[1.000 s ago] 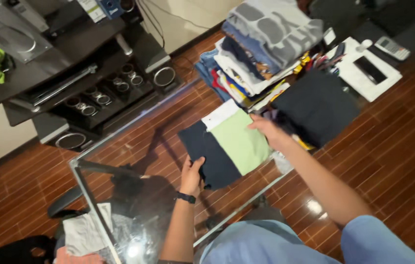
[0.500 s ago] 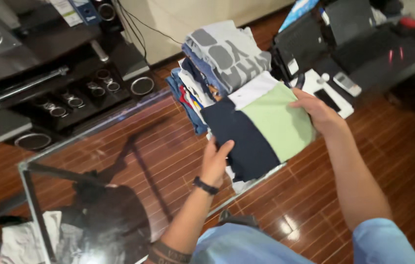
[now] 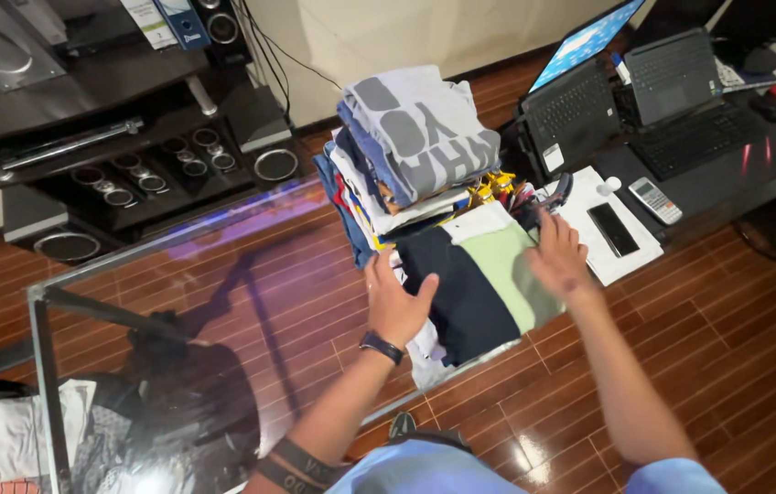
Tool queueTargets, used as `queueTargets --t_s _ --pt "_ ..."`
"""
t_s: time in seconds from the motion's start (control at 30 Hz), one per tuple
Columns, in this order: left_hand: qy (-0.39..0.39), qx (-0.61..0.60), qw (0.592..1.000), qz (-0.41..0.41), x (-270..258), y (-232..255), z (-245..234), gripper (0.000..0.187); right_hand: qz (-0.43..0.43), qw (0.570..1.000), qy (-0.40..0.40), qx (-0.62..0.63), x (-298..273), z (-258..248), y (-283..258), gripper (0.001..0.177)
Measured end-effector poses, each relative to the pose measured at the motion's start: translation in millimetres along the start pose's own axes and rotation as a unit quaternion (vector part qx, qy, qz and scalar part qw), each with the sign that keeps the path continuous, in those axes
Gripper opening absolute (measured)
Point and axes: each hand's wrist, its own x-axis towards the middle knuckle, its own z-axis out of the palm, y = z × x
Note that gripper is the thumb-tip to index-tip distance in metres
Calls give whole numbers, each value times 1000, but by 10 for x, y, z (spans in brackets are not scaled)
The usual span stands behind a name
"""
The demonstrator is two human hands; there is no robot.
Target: The person picks up several garments from a chair and folds them one at a time on a glass table, including a polo shirt, a t-shirt with a skull graphic, and others, before stacking them on the table.
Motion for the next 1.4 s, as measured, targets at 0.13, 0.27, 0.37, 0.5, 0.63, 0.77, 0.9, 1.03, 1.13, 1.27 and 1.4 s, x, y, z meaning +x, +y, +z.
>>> queueTargets --t_s 0.13,0.27,0.37,0.5,0.63,0.77,0.9,1.03,1.13,1.27,1.4 --pt "-91 31 987 130 53 613 12 91 -55 998 8 13 -24 73 -262 66" --pt "-185 125 965 136 -81 206 493 102 -8 996 -79 29 140 484 -234 58" --pt "-190 138 964 126 -130 32 638 103 -1 995 -89 38 182 538 -238 59" --pt "-164 149 966 131 -103 -34 743 104 14 993 -101 66 239 503 -259 59" --pt "-167 155 965 129 -160 -136 820 106 2 993 -101 58 233 581 -231 58" --pt "-160 158 965 138 -180 -159 822 105 -6 994 -96 46 192 545 -262 58" --pt "-174 132 965 145 -122 -161 758 106 -4 995 -87 43 213 585 -228 58" --pt "-189 80 970 134 -122 -130 498 103 -34 997 -62 7 198 487 -181 56" --pt "-164 32 980 107 -138 -230 267 94 -69 998 -11 1 138 381 -323 57" --pt "-69 -22 996 58 -262 -555 55 79 -91 996 -5 -19 -32 343 -715 58" --pt "-19 -118 993 -4 -337 -848 -207 60 -191 981 -45 0 -340 259 -1377 69"
